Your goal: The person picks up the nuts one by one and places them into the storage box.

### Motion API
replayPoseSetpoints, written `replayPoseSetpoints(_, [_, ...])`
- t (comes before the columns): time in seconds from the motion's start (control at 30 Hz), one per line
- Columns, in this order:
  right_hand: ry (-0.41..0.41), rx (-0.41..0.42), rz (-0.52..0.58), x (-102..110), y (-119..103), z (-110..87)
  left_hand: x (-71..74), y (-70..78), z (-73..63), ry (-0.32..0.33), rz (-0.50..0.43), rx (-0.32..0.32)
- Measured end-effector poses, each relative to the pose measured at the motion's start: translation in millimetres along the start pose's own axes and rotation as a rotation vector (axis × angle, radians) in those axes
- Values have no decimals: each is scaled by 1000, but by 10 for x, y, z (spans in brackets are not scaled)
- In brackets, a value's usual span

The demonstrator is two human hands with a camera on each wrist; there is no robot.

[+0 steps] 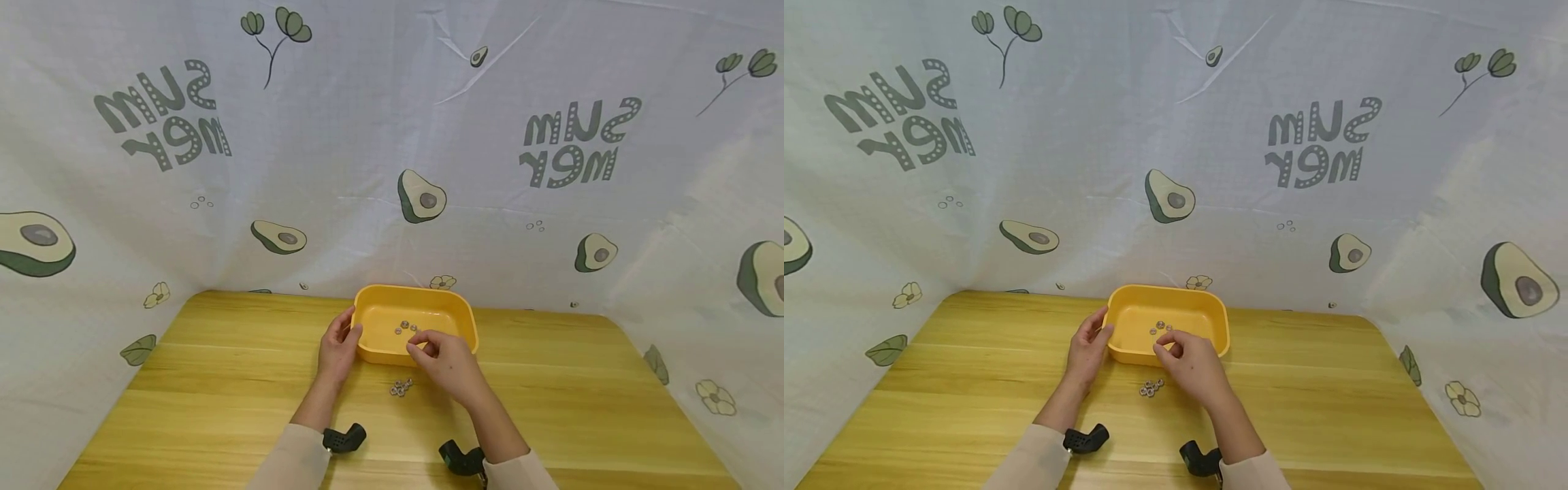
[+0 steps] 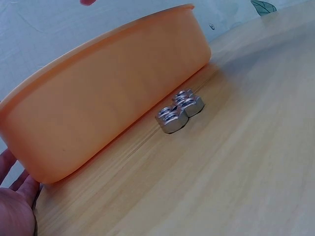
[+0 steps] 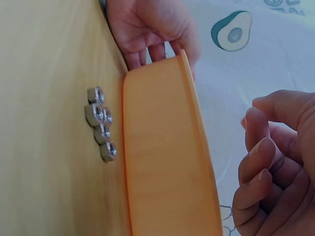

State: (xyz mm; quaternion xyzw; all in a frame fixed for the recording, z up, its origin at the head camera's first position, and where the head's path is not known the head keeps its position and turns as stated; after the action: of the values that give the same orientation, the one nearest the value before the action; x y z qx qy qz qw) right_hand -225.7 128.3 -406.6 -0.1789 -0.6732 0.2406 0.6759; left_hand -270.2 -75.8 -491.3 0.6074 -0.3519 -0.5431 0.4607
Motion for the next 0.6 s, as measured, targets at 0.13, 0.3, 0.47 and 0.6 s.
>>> replayPoseSetpoints(0.13, [-15,-6,21,-27,23,-66,-2,5,-7,-7,-16,1])
replayPoseSetpoints(0.3, [-36,-12,16,-80,81,-98,-2,-2,8,-4,-9,-4])
replayPoseSetpoints(0.47, [-67,-22,-9,-149,168,-112,2,-22,33,-1,3,-9])
replayPoseSetpoints(0.6, [-114,-25,-5,-213,253,-133,7,-36,39,4,11,-1])
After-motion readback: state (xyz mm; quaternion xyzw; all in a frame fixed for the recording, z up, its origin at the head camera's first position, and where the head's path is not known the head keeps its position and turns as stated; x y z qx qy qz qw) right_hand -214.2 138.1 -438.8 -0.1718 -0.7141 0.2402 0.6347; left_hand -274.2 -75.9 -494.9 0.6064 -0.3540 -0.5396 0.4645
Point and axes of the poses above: each hand's wrist, its own z-axis towards the middle knuckle, its own x-axis out of the back of the hand, y = z × x, the point moved 2 cm from there along z, towards the middle knuckle, and after that the axes turned 14 degrees about -z, right-handed, at the moved point
